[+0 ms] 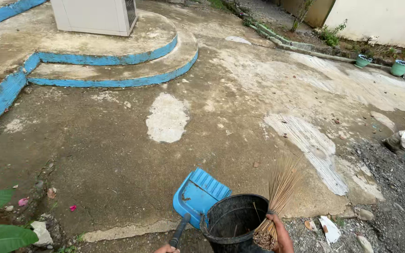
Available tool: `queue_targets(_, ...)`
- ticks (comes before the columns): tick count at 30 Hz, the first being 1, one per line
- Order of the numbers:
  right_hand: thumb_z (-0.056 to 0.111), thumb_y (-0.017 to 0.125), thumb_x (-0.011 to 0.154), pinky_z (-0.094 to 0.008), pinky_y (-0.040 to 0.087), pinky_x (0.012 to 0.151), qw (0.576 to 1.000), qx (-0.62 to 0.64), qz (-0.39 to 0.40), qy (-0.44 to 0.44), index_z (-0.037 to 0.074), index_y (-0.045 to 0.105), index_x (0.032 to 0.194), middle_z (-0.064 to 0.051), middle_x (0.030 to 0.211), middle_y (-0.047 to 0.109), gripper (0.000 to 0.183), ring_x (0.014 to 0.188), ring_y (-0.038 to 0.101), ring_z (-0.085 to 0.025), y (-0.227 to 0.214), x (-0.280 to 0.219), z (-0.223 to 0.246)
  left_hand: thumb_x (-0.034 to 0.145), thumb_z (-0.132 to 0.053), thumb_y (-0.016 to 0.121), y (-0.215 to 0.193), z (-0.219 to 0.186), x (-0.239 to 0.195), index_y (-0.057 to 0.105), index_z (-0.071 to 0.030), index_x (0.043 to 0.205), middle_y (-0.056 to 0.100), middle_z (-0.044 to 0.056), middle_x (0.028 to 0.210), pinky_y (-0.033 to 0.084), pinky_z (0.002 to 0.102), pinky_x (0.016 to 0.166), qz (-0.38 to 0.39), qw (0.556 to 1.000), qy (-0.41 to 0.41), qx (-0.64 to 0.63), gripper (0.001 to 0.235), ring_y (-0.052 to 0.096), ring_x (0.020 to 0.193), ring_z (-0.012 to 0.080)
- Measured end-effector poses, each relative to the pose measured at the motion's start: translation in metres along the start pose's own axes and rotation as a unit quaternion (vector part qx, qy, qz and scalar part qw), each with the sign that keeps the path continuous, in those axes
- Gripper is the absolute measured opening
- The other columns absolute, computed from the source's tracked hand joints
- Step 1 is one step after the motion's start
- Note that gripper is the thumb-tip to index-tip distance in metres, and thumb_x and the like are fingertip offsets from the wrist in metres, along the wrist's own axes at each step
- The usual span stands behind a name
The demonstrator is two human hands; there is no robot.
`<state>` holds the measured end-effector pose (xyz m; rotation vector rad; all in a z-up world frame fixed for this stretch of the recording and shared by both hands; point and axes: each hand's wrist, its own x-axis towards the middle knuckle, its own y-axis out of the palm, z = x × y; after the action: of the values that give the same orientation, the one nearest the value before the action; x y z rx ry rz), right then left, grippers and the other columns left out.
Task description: The person sweeps dry leaves and debris from a concrete path and adjacent grassy areas using a traditional broom and a blue dustpan. The collected debris is periodically transferred into a black bucket. The person moves along the path, sweeping different sections and gathering larger leaves into the dustpan.
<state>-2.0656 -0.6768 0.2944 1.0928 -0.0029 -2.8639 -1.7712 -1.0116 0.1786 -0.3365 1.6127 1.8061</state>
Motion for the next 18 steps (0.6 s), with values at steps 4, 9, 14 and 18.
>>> queue_targets(4, 0.039, 0.066, 0.087, -0.044, 0.054, 0.055, 0.997, 0.067, 0.003, 0.036, 0.004, 0.066, 0.113, -0.014, 0.079, 0.067, 0.044, 0.059, 0.064, -0.029, 0.042, 0.043, 0.078, 0.087, -0.009, 0.053, 0.066, -0.078, 0.022, 0.049, 0.003, 0.101, 0.053, 0.009, 0.081, 0.049, 0.035, 0.067, -0.005, 1.0, -0.013, 0.005, 0.019, 0.054, 0.073, 0.0206)
queue_targets(9, 0.031, 0.064, 0.086, -0.042, 0.055, 0.051, 0.994, 0.096, 0.036, -0.028, 0.008, 0.062, 0.105, -0.011, 0.073, 0.065, 0.031, 0.053, 0.063, -0.028, 0.061, 0.121, 0.13, 0.086, -0.009, 0.052, 0.124, -0.154, 0.082, 0.049, 0.003, 0.1, 0.052, 0.009, 0.081, 0.049, 0.035, 0.068, -0.007, 0.999, -0.04, -0.013, 0.019, 0.054, 0.074, 0.0204)
queue_targets(14, 0.025, 0.065, 0.089, -0.041, 0.057, 0.048, 0.98, 0.16, 0.083, -0.089, 0.007, 0.058, 0.099, -0.009, 0.07, 0.063, 0.021, 0.052, 0.064, -0.025, 0.116, 0.235, 0.197, 0.086, -0.008, 0.052, 0.187, -0.218, 0.144, 0.049, 0.004, 0.1, 0.052, 0.009, 0.082, 0.049, 0.035, 0.068, 0.005, 0.997, -0.056, -0.055, 0.019, 0.054, 0.074, 0.0202)
queue_targets(18, 0.027, 0.064, 0.086, -0.041, 0.056, 0.046, 0.978, 0.173, 0.092, -0.073, 0.008, 0.057, 0.096, -0.01, 0.066, 0.063, 0.023, 0.05, 0.063, -0.027, 0.166, 0.315, 0.286, 0.086, -0.011, 0.055, 0.27, -0.274, 0.196, 0.045, -0.001, 0.095, 0.049, 0.008, 0.08, 0.051, 0.035, 0.07, 0.078, 0.993, -0.088, -0.023, 0.016, 0.055, 0.074, 0.0195)
